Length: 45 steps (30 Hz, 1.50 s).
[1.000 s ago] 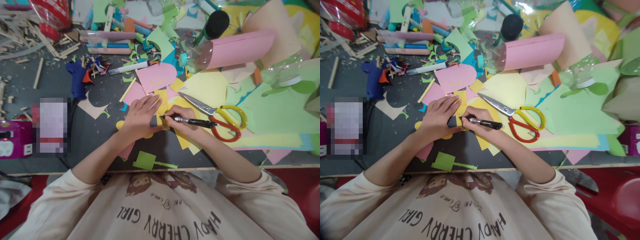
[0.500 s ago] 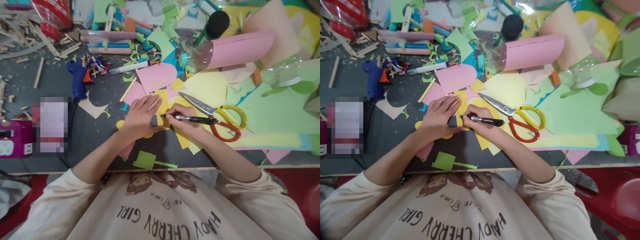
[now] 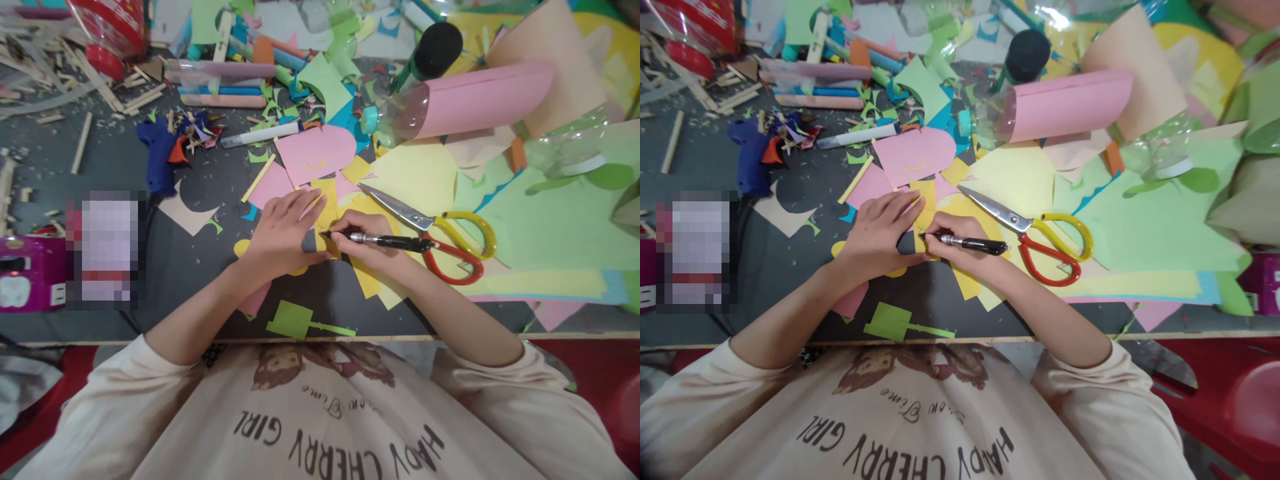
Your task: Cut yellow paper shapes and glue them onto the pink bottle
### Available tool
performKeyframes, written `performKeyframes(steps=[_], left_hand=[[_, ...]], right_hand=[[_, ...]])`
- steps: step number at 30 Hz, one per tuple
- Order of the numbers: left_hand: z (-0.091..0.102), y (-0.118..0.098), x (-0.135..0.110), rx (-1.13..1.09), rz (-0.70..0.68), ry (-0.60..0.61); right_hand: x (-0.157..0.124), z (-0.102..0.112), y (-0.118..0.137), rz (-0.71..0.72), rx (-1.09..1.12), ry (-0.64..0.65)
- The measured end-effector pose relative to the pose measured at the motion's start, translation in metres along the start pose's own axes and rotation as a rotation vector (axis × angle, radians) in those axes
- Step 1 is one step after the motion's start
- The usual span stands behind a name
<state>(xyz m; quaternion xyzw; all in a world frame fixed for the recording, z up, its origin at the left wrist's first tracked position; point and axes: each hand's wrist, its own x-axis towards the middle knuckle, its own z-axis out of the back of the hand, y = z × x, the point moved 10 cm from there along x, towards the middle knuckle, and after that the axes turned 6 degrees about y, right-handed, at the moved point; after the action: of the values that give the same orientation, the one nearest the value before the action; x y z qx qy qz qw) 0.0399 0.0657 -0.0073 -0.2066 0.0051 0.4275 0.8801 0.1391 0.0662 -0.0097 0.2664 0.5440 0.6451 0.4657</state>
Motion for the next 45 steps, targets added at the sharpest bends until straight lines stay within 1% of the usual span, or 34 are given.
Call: performKeyframes(steps=[2,4,7,9,13,15,18,20,25,29,34,39,45], left_hand=[[0.0,0.001,0.0,-0.005,0.003,-0.003],[0.0,0.001,0.0,-0.015,0.003,0.001],[-0.001,0.001,0.001,-0.028,-0.003,-0.001],[0.0,0.001,0.001,-0.028,-0.004,-0.006],[0.0,0.002,0.001,-0.022,0.005,0.002],[0.0,0.001,0.0,-0.023,0.002,0.0],[0.002,0.0,0.0,-0.024,-0.01,-0.016],[0.002,0.0,-0.001,-0.021,-0.01,-0.015],[0.001,-0.001,-0.001,-0.009,-0.01,0.005],[0.002,-0.002,-0.002,-0.001,-0.02,-0.005],[0.002,-0.002,-0.002,0.007,-0.032,-0.007],[0.001,-0.003,-0.003,0.022,-0.051,0.012],[0.0,-0.004,-0.004,0.035,-0.101,0.038]], right_hand=[[0.001,-0.004,-0.002,-0.011,0.013,0.047],[0.001,-0.005,-0.003,-0.03,0.027,0.062],[0.002,0.0,-0.003,-0.043,0.025,0.018],[0.001,0.001,-0.002,-0.039,0.011,0.011],[0.002,-0.006,0.001,-0.017,0.025,0.09],[0.002,-0.008,-0.001,-0.035,0.049,0.11],[0.002,-0.004,-0.004,-0.06,0.042,0.071],[0.002,-0.002,-0.002,-0.043,0.017,0.059],[0.002,-0.01,0.001,-0.026,0.019,0.162],[0.002,-0.005,0.001,-0.033,-0.001,0.111],[0.001,-0.013,0.004,-0.004,0.017,0.213],[0.003,-0.008,0.005,0.005,0.024,0.17],[0.001,-0.008,0.006,-0.022,0.013,0.173]])
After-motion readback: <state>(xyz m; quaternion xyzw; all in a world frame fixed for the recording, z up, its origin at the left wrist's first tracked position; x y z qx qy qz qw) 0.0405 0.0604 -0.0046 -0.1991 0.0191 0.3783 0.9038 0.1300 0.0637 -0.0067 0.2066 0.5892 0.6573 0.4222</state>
